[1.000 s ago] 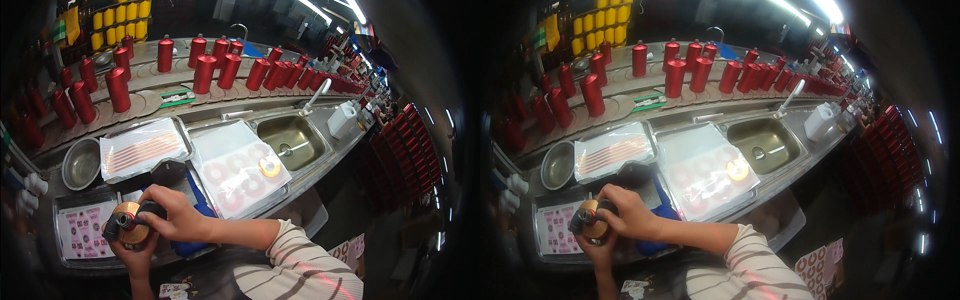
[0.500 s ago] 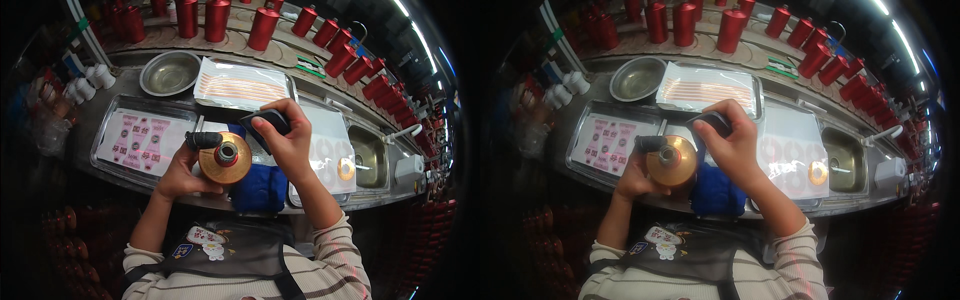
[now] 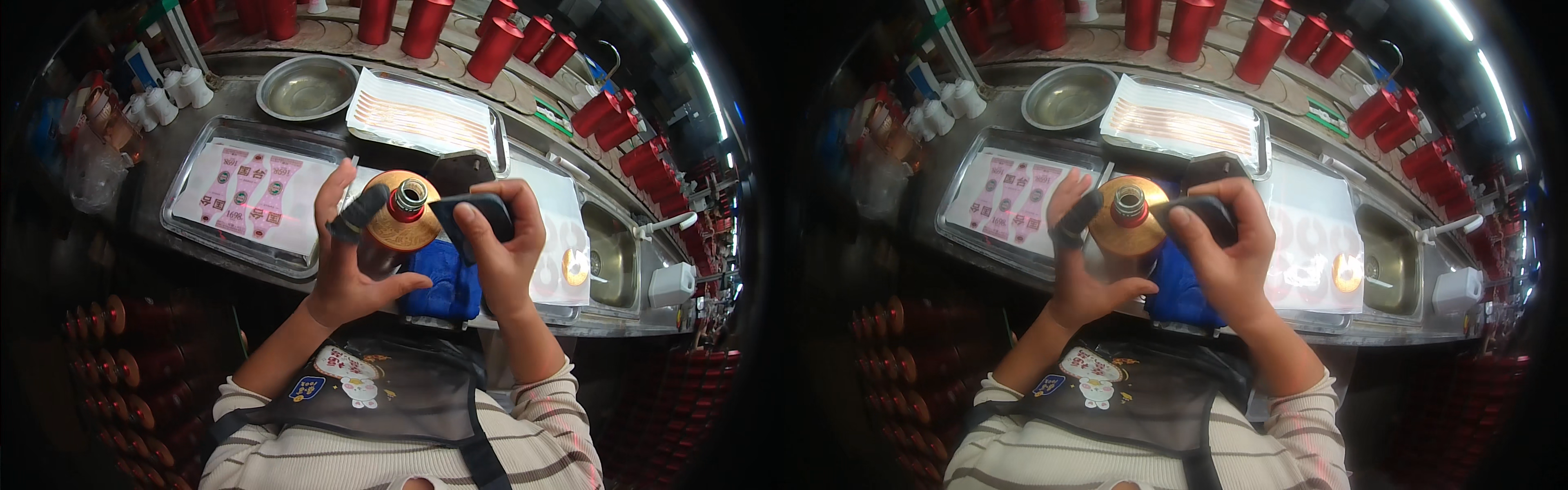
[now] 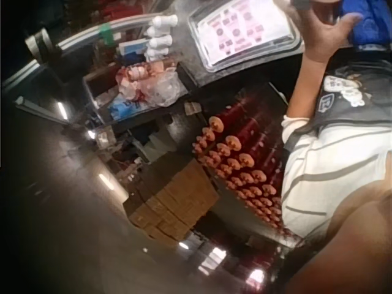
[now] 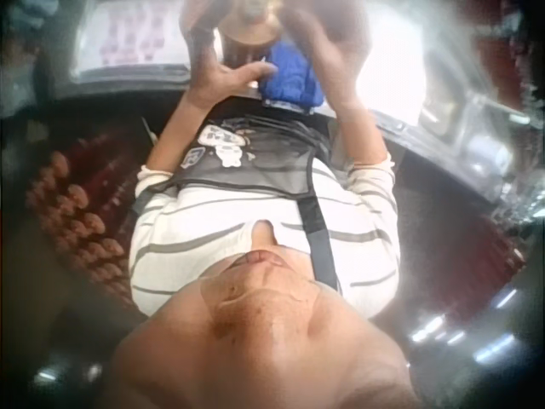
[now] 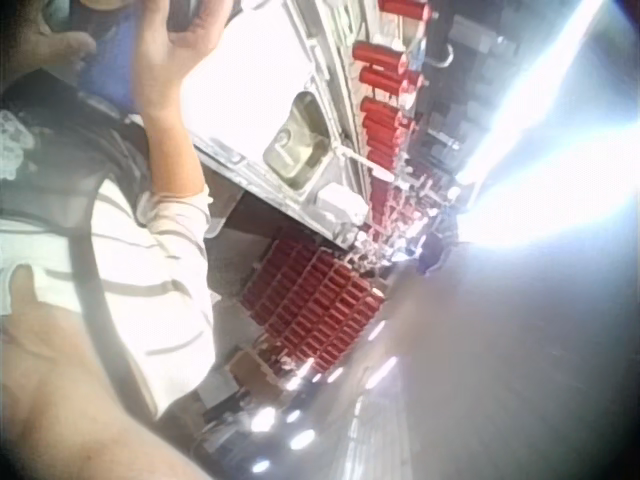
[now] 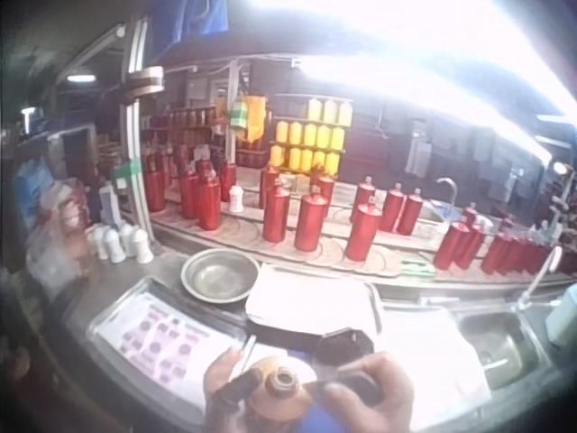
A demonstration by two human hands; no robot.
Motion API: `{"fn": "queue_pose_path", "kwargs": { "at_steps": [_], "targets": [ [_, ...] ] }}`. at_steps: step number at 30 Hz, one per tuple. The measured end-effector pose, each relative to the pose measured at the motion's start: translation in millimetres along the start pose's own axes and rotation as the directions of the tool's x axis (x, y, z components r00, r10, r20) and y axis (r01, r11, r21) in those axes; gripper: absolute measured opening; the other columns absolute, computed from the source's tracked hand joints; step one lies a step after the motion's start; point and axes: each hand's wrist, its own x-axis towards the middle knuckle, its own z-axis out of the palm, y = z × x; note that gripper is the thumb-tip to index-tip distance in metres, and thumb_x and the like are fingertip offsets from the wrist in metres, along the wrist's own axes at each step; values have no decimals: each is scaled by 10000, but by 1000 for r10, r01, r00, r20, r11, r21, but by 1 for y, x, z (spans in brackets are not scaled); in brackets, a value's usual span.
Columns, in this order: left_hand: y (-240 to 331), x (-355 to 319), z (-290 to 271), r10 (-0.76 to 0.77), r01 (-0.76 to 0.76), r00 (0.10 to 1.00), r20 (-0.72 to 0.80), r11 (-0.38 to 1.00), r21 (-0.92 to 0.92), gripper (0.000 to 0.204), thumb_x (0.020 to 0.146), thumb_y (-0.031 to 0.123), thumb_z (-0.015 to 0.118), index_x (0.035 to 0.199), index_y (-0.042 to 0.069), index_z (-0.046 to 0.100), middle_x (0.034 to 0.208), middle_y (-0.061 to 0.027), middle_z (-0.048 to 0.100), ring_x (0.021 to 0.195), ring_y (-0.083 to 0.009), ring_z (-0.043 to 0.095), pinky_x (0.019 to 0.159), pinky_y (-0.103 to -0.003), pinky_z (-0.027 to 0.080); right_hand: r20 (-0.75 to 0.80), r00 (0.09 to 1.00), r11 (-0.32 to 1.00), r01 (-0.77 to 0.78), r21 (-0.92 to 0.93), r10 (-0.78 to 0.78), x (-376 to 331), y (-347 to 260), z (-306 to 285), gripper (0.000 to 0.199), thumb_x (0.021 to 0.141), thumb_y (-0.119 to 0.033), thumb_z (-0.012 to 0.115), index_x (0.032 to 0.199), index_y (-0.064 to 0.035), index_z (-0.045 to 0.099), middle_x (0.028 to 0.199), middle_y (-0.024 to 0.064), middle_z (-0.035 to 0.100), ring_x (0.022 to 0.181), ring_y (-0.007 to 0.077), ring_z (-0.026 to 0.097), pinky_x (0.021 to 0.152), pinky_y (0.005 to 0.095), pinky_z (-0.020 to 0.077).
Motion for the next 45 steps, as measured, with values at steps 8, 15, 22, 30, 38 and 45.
{"fn": "queue_pose_path", "kwargs": {
  "at_steps": [8, 15, 22, 30, 38, 45],
  "targets": [
    [-30, -3, 1, -245, 263, 960, 134, 955, -140, 924, 613, 284, 972, 1375, 86, 488, 1301, -170, 560, 1180, -378, 590, 998, -447, 494, 2, 992, 974, 127, -189, -129, 20, 18, 9, 224, 860, -100, 787, 999, -20, 631, 849, 52, 652, 781, 110, 614, 714, 243, 496],
    [-41, -8, -3, -203, 284, 940, 273, 909, -304, 1146, 603, 240, 987, 1477, 18, 280, 1372, -183, 524, 1269, -320, 564, 1065, -428, 461, 468, 880, 997, 81, 6, -75, 90, 19, 21, 206, 816, -63, 782, 963, 10, 659, 871, 38, 660, 823, 107, 624, 764, 265, 515],
    [-45, -9, -1, -161, 309, 915, 370, 869, -387, 1239, 640, 176, 962, 1539, 47, 120, 1382, -172, 502, 1291, -301, 541, 1094, -420, 435, 589, 805, 997, 39, 61, -67, 107, 23, 24, 317, 784, -209, 875, 914, -14, 661, 860, 19, 650, 850, 100, 595, 797, 258, 473],
    [-41, 11, 1, -121, 211, 951, 284, 926, -313, 904, 618, 172, 967, 1381, 90, 489, 1340, -157, 549, 1213, -324, 601, 1010, -415, 511, 375, 904, 965, 252, -77, -207, 80, 34, 2, 193, 832, -97, 794, 931, -21, 647, 875, 45, 650, 813, 104, 605, 735, 251, 491],
    [-38, 11, 21, -246, 256, 967, 69, 935, -246, 914, 605, 190, 973, 1366, 107, 474, 1316, -180, 533, 1176, -357, 600, 974, -443, 521, 365, 800, 711, 594, -376, -475, 46, 18, -1, 297, 697, 60, 851, 925, -31, 684, 831, 71, 661, 755, 223, 630, 701, 306, 504],
    [-43, 4, 28, -410, 406, 911, 30, 884, -233, 956, 647, 225, 959, 1409, 85, 400, 1334, -183, 474, 1228, -344, 543, 1016, -441, 486, 310, 735, 698, 675, -240, -603, 7, 19, 38, 364, 624, 52, 722, 972, -52, 732, 842, 68, 640, 760, 266, 609, 626, 355, 473]
  ]
}}
